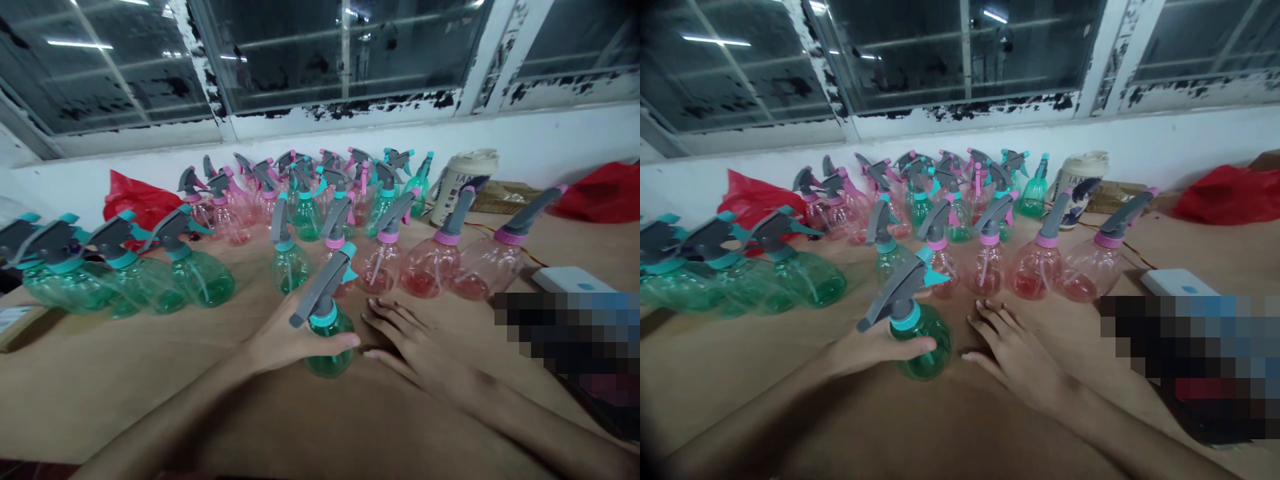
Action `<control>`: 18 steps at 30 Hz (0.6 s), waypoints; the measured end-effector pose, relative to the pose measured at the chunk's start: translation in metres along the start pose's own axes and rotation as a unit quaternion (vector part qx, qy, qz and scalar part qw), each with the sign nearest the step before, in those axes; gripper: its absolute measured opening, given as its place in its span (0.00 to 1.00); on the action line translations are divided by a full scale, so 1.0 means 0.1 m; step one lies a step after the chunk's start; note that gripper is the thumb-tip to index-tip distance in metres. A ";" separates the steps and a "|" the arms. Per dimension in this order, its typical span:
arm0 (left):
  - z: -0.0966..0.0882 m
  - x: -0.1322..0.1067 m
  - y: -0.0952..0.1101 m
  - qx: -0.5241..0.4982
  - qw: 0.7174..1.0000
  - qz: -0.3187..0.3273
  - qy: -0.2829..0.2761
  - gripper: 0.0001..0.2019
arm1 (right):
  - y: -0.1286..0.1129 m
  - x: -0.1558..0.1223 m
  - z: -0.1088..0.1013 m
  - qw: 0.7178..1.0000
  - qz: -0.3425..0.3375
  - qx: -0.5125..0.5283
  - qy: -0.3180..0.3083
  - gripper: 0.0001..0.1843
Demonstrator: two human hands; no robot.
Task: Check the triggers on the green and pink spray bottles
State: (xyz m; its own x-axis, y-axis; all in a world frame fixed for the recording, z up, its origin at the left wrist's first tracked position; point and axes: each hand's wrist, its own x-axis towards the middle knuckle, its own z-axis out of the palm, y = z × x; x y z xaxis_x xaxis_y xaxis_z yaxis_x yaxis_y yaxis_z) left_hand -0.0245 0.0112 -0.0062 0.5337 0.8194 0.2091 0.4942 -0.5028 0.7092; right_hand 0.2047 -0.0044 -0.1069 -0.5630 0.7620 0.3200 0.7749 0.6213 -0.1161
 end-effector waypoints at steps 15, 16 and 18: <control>0.05 -0.08 -0.04 -0.113 0.992 -0.029 0.057 0.30 | 0.03 -0.01 0.07 0.999 0.003 0.018 0.032 0.28; 0.05 -0.04 -0.02 -0.123 0.991 -0.022 0.057 0.31 | 0.04 -0.01 0.07 0.999 0.003 0.019 0.034 0.28; 0.06 0.02 0.01 -0.133 0.989 -0.007 0.057 0.34 | 0.04 -0.01 0.07 0.999 0.005 0.022 0.033 0.28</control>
State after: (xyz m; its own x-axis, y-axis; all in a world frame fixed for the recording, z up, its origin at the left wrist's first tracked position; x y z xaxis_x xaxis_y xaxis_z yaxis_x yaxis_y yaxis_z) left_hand -0.0184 0.0106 -0.0090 0.4398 0.8594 0.2607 0.2947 -0.4123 0.8621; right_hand 0.2059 -0.0014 -0.1139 -0.5343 0.7554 0.3795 0.7663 0.6223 -0.1598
